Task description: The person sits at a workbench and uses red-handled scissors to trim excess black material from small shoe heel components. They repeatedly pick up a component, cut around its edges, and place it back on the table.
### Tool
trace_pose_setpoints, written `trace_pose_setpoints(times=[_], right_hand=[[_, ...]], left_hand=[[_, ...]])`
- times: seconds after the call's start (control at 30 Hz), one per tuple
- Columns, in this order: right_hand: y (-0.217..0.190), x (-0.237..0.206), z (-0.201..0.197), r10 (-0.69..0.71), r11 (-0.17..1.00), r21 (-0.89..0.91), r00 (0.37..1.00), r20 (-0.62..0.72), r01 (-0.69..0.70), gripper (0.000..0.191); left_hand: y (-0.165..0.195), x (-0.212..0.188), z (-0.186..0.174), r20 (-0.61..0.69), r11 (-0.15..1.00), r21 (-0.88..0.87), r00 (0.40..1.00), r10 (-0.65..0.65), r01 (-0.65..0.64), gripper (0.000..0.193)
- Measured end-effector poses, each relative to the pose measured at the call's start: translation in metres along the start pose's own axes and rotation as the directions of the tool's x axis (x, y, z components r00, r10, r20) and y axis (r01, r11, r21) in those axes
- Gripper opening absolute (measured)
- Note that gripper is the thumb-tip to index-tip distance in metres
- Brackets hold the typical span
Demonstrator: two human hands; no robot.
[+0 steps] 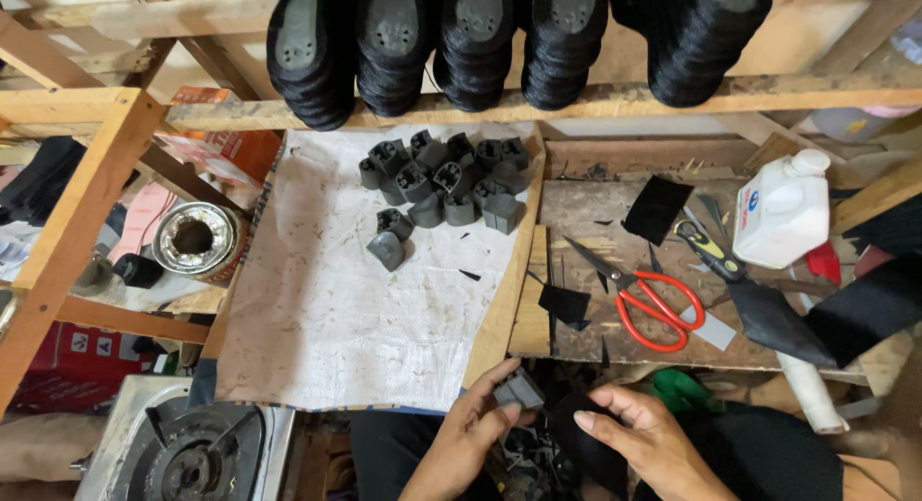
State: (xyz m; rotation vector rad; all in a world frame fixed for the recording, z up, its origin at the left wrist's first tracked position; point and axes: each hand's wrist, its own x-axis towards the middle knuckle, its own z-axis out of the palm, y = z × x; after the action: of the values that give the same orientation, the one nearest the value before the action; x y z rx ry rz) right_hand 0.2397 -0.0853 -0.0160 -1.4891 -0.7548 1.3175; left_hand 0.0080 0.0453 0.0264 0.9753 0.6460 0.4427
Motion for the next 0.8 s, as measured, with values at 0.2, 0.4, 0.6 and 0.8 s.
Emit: trace_pose_setpoints(times=[0.2,0.4,0.6,0.8], right_hand=[[-0.033,-0.011,0.008,-0.051,0.990,-0.133,0.999,0.005,0.052,0.019],[-0.047,-0.013,0.012,-0.104,0.949,-0.300,0.995,-0.010,0.096,0.022],[-0.046,-0.013,0.014,0.008,0.974,-0.227,1.000,-0.018,-0.012,0.022],[-0.048,-0.018,0.015,-0.065,0.955,-0.288,0.998,0.006,0.064,0.020]], left_hand=[[0.007,-0.006,0.006,-0.014,0.995,0.100,1.000,-0.002,0.003,0.060],[0.009,-0.012,0.011,-0.070,0.994,-0.055,0.993,-0.100,0.096,0.064],[-0.001,-0.010,0.013,-0.050,0.985,-0.161,0.997,-0.063,0.055,0.044],[-0.001,-0.012,0.019,-0.085,0.995,-0.083,0.995,-0.060,0.053,0.056]])
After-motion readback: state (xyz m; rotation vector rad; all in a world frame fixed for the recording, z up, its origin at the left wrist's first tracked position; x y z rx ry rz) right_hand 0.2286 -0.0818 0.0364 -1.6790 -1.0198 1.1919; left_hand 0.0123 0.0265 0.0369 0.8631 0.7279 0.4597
